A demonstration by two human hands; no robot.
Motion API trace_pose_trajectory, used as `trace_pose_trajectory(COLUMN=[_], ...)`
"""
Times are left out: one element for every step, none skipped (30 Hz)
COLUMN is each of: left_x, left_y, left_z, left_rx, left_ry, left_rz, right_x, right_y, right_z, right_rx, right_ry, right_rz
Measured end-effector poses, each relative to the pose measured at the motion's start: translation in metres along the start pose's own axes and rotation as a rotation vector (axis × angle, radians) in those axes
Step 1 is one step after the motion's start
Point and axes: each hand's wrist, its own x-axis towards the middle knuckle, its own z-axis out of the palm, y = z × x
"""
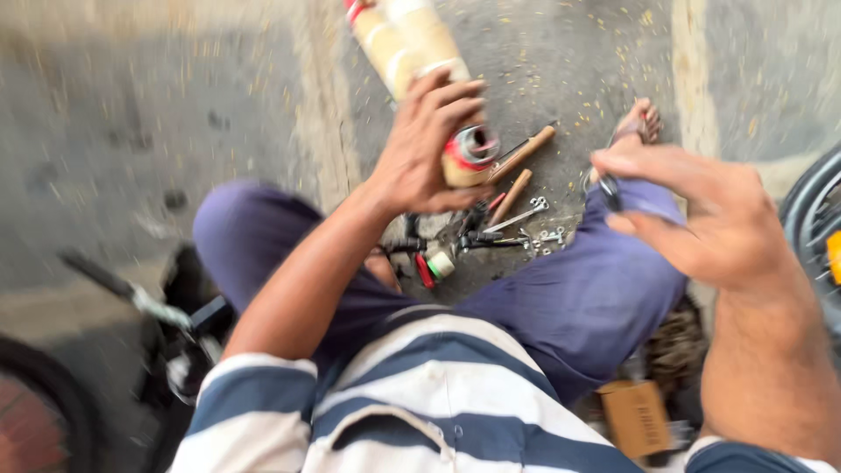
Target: The person sits on the floor with a cardboard-wrapped bicycle frame across their lap and fits a metal tube into the frame's head tube. They tap and press the tube into place by hand, apply liquid from a bottle onto the joint, reposition the frame, and finally squeeze the fitted part with red pliers.
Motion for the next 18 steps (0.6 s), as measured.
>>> trace_pose_trajectory(left_x=[-0.002,-0.003,-0.002,-0.001,-0.002,0.003,0.002,0.004,0.004,0.005,0.006,0.006,0.007,0.007,0.008,0.008,0.008,0.007], left_y=[0.003,0.008,0.009,0.011,0.013,0.017,0.018,0.019,0.02,0.021,0.022,0.022,0.022,0.022,0.022,0.021,0.02,0.02], left_z=[-0.004,-0.005,-0.009,-0.012,-0.015,-0.015,-0.016,-0.018,-0.019,-0.02,-0.02,-0.021,-0.021,-0.02,-0.02,-0.018,-0.017,-0.016], left_rx=[-0.004,-0.009,-0.013,-0.019,-0.025,-0.035,-0.047,-0.052,-0.059,-0.065,-0.073,-0.078,-0.083,-0.083,-0.083,-0.083,-0.089,-0.094], left_ry=[-0.001,0.006,0.008,0.006,0.006,0.001,-0.007,-0.005,-0.006,-0.009,-0.008,-0.008,-0.01,-0.011,-0.012,-0.013,-0.013,-0.014], left_rz=[0.001,-0.014,-0.023,-0.029,-0.036,-0.04,-0.043,-0.045,-0.048,-0.049,-0.051,-0.053,-0.054,-0.053,-0.051,-0.05,-0.056,-0.061], right_x=[0.025,0.048,0.072,0.092,0.107,0.117,0.125,0.132,0.135,0.138,0.14,0.142,0.144,0.146,0.148,0.149,0.151,0.151], right_y=[-0.017,-0.03,-0.041,-0.048,-0.055,-0.062,-0.065,-0.068,-0.07,-0.072,-0.073,-0.075,-0.077,-0.078,-0.08,-0.081,-0.081,-0.081], right_z=[0.006,0.013,0.019,0.025,0.031,0.028,0.034,0.037,0.04,0.042,0.043,0.044,0.044,0.044,0.044,0.043,0.044,0.043], right_rx=[-0.17,-0.342,-0.405,-0.465,-0.521,-0.555,-0.587,-0.618,-0.654,-0.689,-0.722,-0.72,-0.718,-0.715,-0.713,-0.71,-0.705,-0.735], right_ry=[-0.076,-0.137,-0.204,-0.267,-0.329,-0.362,-0.393,-0.425,-0.442,-0.456,-0.468,-0.48,-0.49,-0.498,-0.506,-0.514,-0.522,-0.529], right_rz=[-0.001,-0.011,-0.102,-0.19,-0.271,-0.289,-0.306,-0.321,-0.321,-0.321,-0.321,-0.321,-0.321,-0.321,-0.322,-0.324,-0.327,-0.31])
